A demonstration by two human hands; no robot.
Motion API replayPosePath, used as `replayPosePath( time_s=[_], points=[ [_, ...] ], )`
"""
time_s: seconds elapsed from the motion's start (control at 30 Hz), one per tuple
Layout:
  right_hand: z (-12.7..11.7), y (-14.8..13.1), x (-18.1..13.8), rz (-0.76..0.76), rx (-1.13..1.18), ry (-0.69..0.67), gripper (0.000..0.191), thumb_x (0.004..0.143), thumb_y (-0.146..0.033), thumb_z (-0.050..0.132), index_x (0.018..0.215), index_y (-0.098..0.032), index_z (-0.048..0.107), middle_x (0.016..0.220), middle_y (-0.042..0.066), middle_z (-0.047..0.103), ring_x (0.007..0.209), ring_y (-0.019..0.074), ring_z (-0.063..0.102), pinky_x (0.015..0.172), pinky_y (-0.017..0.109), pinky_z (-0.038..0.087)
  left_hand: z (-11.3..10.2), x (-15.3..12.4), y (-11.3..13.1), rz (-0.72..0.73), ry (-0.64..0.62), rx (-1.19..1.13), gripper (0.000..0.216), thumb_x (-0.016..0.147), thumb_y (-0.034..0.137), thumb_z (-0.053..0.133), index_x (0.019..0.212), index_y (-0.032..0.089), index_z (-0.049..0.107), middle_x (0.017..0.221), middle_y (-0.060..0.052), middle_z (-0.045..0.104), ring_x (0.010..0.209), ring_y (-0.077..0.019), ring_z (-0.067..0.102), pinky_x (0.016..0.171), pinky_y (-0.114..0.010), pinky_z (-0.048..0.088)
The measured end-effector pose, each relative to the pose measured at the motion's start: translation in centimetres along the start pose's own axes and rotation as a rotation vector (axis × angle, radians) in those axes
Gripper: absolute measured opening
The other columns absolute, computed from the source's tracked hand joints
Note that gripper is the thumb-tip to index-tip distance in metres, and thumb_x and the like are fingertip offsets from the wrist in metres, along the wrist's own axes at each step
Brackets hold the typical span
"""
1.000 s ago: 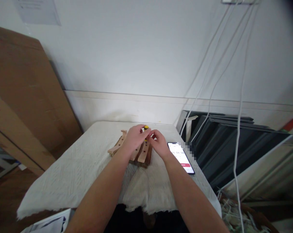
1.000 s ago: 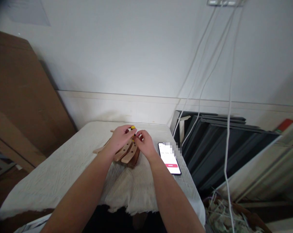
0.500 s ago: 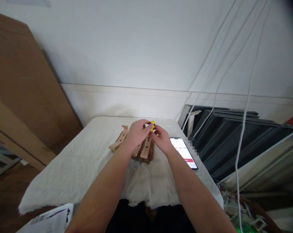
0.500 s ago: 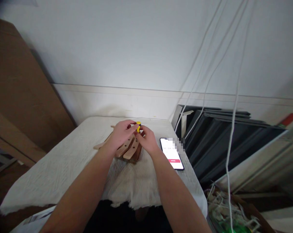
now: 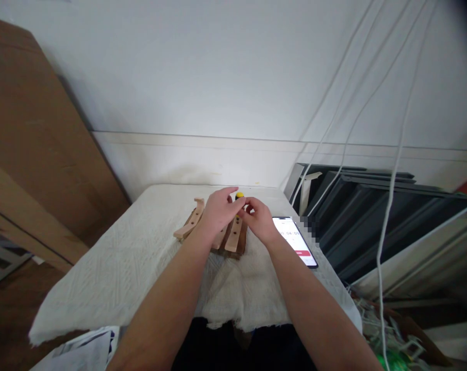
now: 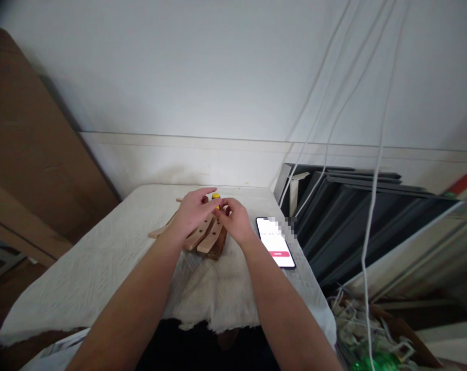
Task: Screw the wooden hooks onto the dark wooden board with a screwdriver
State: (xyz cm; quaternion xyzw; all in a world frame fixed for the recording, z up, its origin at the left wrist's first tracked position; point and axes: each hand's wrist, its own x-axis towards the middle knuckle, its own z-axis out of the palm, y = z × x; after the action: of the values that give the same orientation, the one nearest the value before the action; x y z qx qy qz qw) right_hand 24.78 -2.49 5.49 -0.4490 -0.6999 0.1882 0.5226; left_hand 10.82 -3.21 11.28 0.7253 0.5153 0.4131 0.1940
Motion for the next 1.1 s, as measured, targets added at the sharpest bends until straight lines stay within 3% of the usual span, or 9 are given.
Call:
replayPosePath(
  time_s=[0.13,0.3,0.43,0.7,0.8,0.93,1.1],
  points=[
    [0.1,0.1,0.0,0.025,-0.018,0.042,0.019,0.074,-0.036,0.062,0.083,-0.019,0.06,0.077,0.002,0.06,0.065,0.0151,0.05,0.06,0.03,0.043,-0.1,0.0,-0.1,0.019,0.046,0.04,0.037,0.078,0.046,0.063,0.091,0.014,0.073,0.065,-0.001,0.062,0.058,-0.0127,0.051,0.055,-0.026,0.034],
    [-0.1,0.2,-0.1,-0.019,0.05,0.013,0.029,0.076,-0.032,0.061,0.102,-0.02,0.062,0.097,0.005,0.064,0.069,0.0147,0.052,0.062,0.029,0.045,-0.1,-0.1,0.2,0.088,-0.019,-0.017,0.025,0.084,0.03,0.051,0.086,0.015,0.071,0.071,-0.002,0.067,0.061,-0.0122,0.054,0.056,-0.024,0.035],
    [-0.2,0.6,0.0,-0.023,-0.057,0.06,0.016,0.074,-0.032,0.063,0.084,-0.02,0.062,0.079,0.002,0.062,0.065,0.0153,0.05,0.061,0.03,0.043,0.0,-0.2,0.3,0.075,-0.039,0.056,0.029,0.084,0.039,0.054,0.08,0.014,0.069,0.064,-0.002,0.062,0.057,-0.0128,0.05,0.053,-0.026,0.03],
    [0.0,0.1,-0.2,-0.007,-0.013,0.043,0.022,0.072,-0.031,0.064,0.09,-0.019,0.061,0.085,0.004,0.063,0.07,0.0164,0.052,0.062,0.031,0.045,0.1,-0.2,0.0,-0.043,0.051,0.038,0.037,0.074,0.049,0.067,0.087,0.014,0.068,0.06,0.002,0.055,0.054,-0.0121,0.047,0.051,-0.026,0.028],
    [-0.1,-0.5,-0.4,0.026,0.063,0.0,0.026,0.074,-0.029,0.06,0.098,-0.019,0.063,0.093,0.005,0.066,0.075,0.0169,0.056,0.062,0.03,0.046,-0.1,-0.1,0.0,-0.032,0.018,0.013,0.032,0.076,0.045,0.067,0.087,0.014,0.068,0.06,0.001,0.055,0.054,-0.0117,0.047,0.051,-0.025,0.028],
    [-0.4,-0.8,-0.3,0.033,0.051,-0.004,0.024,0.076,-0.028,0.057,0.096,-0.019,0.066,0.083,0.002,0.068,0.068,0.0156,0.055,0.063,0.03,0.045,-0.2,0.0,0.0,0.031,-0.103,-0.042,0.024,0.081,0.034,0.062,0.092,0.015,0.071,0.061,0.001,0.057,0.055,-0.0112,0.047,0.053,-0.025,0.031],
    [-0.1,-0.4,-0.2,0.085,0.058,0.033,0.022,0.073,-0.033,0.064,0.088,-0.018,0.064,0.077,0.002,0.065,0.067,0.0161,0.055,0.062,0.03,0.043,-0.1,-0.1,0.1,-0.059,-0.021,-0.058,0.04,0.074,0.045,0.069,0.099,0.013,0.071,0.066,-0.003,0.061,0.059,-0.0129,0.051,0.054,-0.025,0.033]
  ],
)
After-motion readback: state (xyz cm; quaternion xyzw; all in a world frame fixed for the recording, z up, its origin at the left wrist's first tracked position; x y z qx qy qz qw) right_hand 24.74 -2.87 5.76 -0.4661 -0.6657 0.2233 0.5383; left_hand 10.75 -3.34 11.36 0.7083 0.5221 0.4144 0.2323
